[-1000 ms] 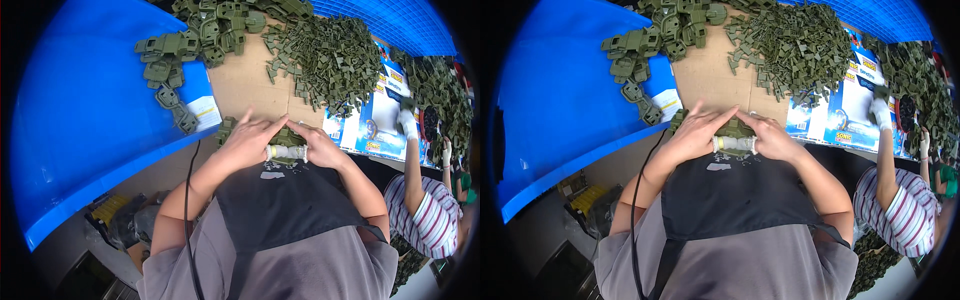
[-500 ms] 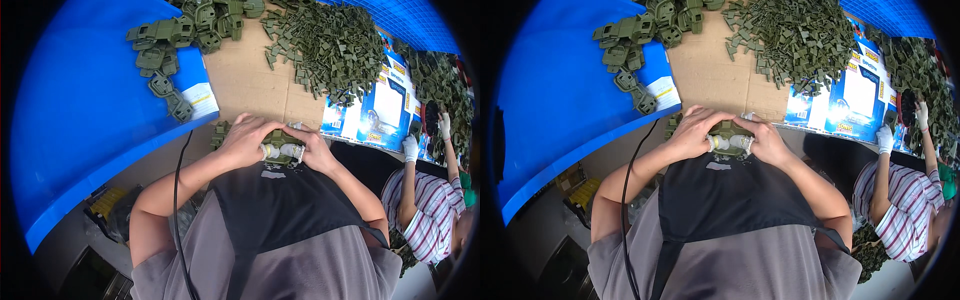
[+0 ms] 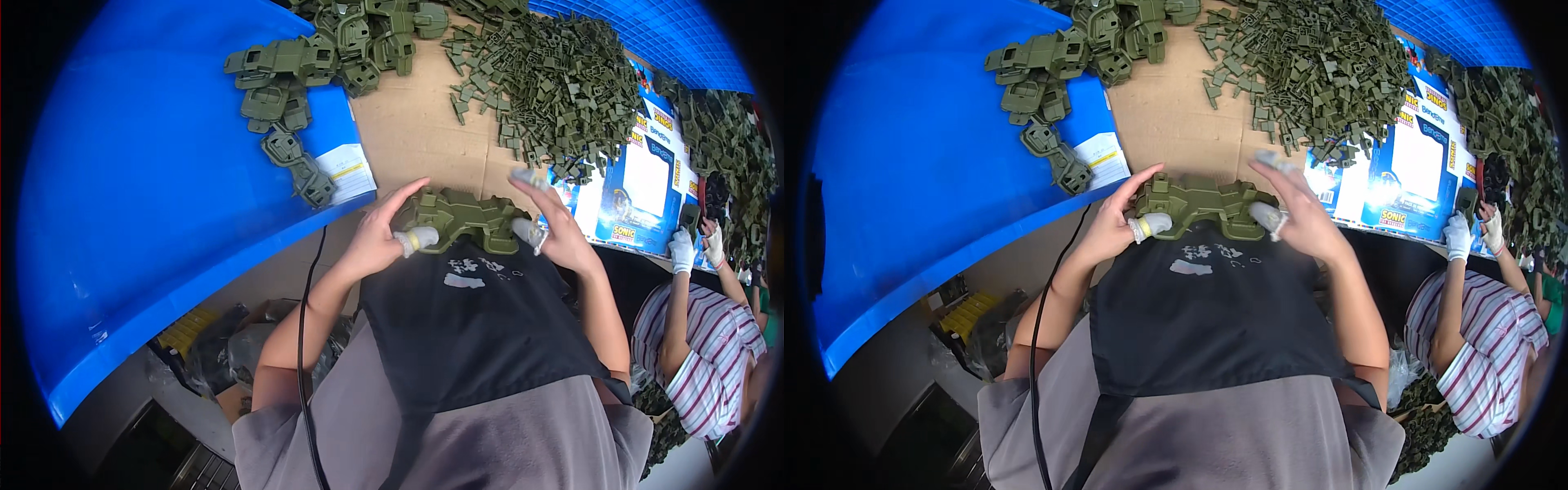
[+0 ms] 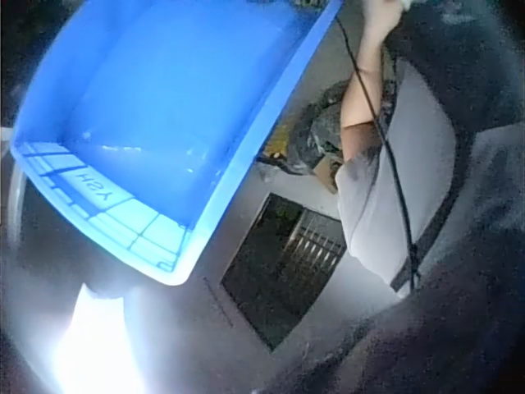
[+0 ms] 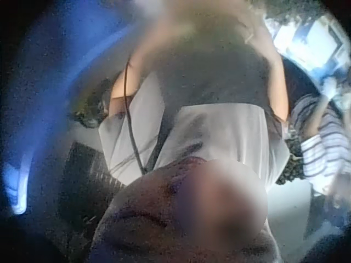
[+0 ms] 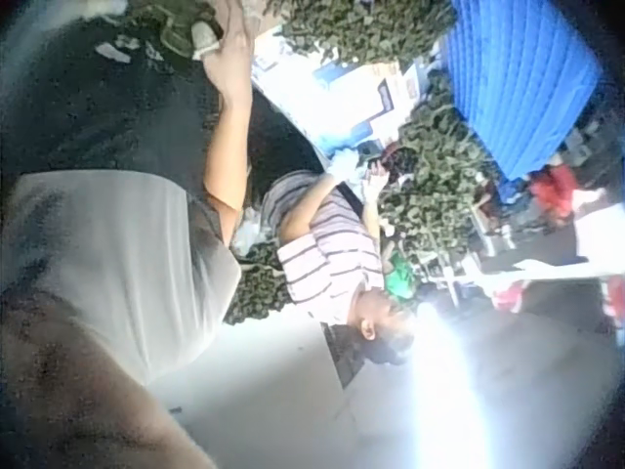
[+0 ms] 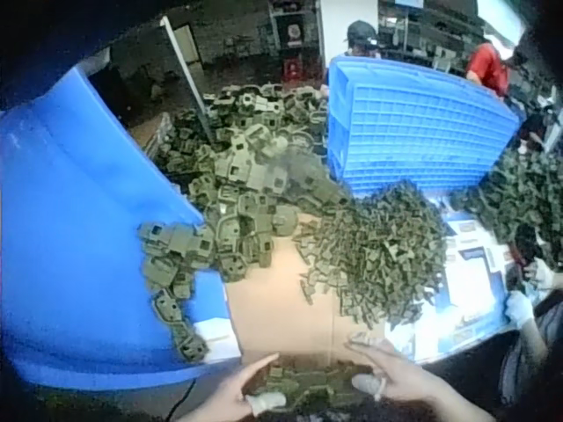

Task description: The person repeatedly picks up green plastic components from a table and snaps them together by hand. They place the assembled units into a blue bin and continue the process with additional parts from the pile.

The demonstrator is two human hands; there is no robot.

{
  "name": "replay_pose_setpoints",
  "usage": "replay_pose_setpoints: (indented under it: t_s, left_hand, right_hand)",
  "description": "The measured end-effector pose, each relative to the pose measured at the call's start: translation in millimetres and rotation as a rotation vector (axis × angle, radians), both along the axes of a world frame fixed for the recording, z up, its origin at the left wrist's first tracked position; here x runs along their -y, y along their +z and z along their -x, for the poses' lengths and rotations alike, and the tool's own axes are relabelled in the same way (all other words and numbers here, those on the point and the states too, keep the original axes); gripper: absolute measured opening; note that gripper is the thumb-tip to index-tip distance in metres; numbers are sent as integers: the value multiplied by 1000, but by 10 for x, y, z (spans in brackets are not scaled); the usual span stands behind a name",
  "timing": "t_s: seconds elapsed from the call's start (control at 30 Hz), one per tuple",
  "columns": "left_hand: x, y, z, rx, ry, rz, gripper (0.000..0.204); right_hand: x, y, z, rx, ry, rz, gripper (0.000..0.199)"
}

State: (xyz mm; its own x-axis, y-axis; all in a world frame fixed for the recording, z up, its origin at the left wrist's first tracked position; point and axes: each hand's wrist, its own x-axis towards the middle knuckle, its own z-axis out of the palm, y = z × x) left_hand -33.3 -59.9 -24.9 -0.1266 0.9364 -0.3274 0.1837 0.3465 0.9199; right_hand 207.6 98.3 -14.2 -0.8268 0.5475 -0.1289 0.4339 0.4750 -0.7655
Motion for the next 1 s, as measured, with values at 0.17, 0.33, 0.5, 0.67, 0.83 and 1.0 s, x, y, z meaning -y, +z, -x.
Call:
replay_pose_setpoints:
  t_s: [0.17, 0.33, 0.5, 0.67, 0.83, 1.0]
  left_hand:
    - [-100, 188, -114, -258, -54, -36, 67]
    - [-95, 154, -186, -331, -61, -132, 64]
    - [-134, 148, -225, -349, -103, -91, 64]
    - [-331, 201, -161, -273, -181, -150, 72]
    - [-523, 223, -48, -105, -33, -500, 113]
    - [-685, 387, -253, 8, -116, -409, 81]
  right_hand:
    - [336, 128, 715, -48, 151, -76, 65]
    - [115, 92, 662, -220, 287, 234, 71]
    - [-43, 156, 673, 11, 404, 156, 72]
    - [-91, 102, 598, -238, 239, 49, 73]
    - [-170, 340, 599, -808, -262, 640, 74]
    - [-255, 530, 446, -492, -137, -48, 72]
